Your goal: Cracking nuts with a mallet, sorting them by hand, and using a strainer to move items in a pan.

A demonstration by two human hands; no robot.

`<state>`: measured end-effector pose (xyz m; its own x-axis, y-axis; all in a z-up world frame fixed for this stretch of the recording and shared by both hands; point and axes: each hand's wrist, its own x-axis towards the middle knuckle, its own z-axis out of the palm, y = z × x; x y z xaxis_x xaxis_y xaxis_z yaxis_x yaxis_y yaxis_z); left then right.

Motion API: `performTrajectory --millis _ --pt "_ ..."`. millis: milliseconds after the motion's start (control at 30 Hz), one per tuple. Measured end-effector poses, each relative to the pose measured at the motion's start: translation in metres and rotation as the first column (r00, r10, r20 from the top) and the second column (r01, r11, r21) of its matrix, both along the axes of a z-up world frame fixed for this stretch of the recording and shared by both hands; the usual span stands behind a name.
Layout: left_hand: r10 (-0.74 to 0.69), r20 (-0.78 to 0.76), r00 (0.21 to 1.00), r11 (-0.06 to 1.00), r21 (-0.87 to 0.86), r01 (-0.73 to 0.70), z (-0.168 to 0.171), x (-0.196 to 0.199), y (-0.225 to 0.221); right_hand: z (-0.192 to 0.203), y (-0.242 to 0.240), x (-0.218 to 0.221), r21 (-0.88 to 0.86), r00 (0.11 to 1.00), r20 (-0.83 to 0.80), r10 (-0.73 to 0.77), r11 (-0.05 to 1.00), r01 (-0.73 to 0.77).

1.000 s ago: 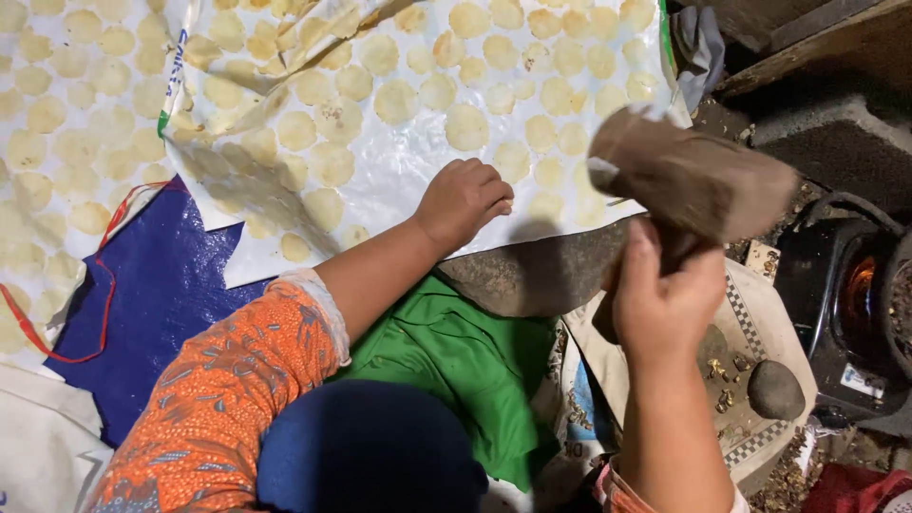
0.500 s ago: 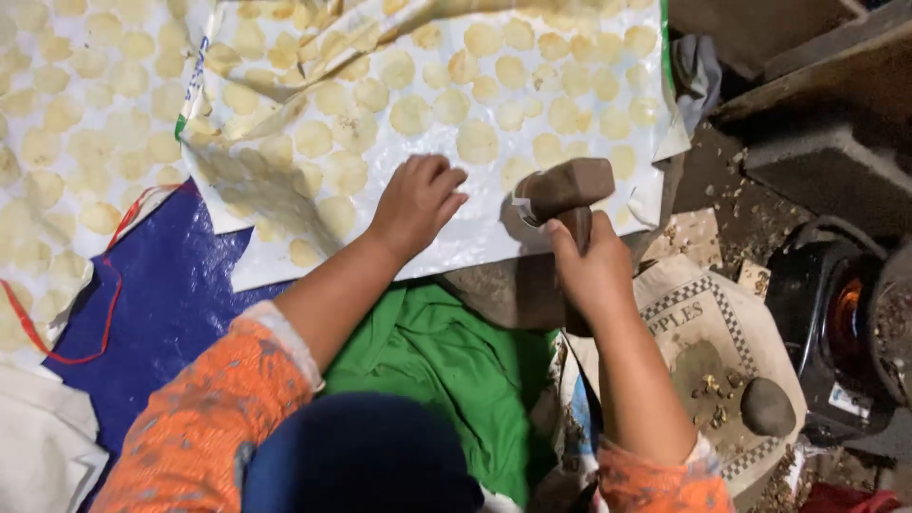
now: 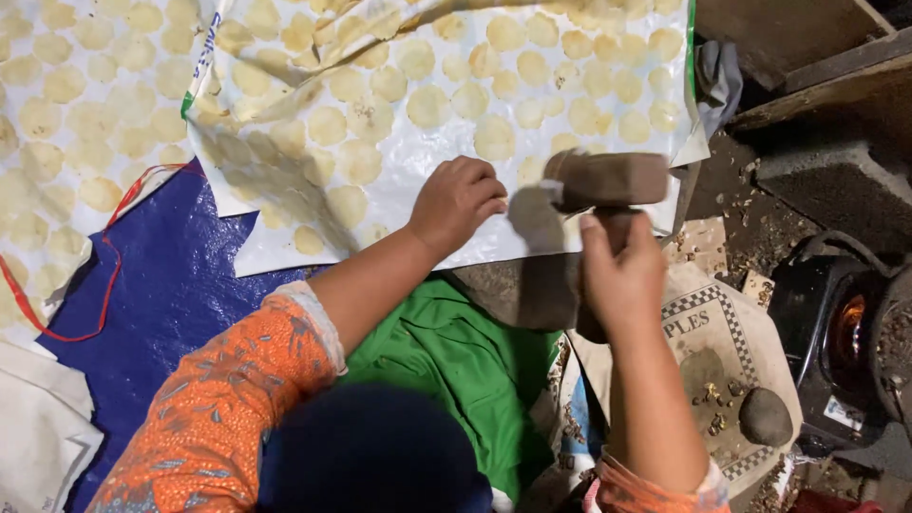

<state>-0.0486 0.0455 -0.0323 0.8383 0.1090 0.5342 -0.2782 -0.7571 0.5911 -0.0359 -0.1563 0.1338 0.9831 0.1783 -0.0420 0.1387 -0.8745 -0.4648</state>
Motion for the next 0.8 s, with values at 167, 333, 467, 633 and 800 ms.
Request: performTrajectory --millis 167,333,467,633,800 --pt "-0.112 0.064 0.992 0.994 0.006 0.112 0.016 0.008 -0.02 0.046 -0.011 -0.018 0.542 0.921 0.375 0.108 0.78 -0.312" --pt "0.006 0.102 0.995 0.982 0.187 -0.025 -0.007 0.02 0.006 -0.09 -0.005 -0.014 0.203 0.978 0.202 -0.052 0.979 0.01" --pt "0.108 0.079 0.991 0.987 0.109 -0.117 -0.005 0.031 0.023 -0.092 -0.003 -0.011 -0.22 0.997 -0.074 -0.013 0.976 -0.004" --pt "0.121 0.087 0.989 0.981 0.141 -0.133 -0.001 0.034 0.03 -0.018 0.0 0.012 -0.093 0.993 -0.116 -0.005 0.996 -0.006" --pt "0.051 0.09 0.995 0.995 0.086 -0.059 0.013 0.003 0.042 -0.043 -0.001 -0.016 0.042 0.985 0.166 -0.048 0.998 0.041"
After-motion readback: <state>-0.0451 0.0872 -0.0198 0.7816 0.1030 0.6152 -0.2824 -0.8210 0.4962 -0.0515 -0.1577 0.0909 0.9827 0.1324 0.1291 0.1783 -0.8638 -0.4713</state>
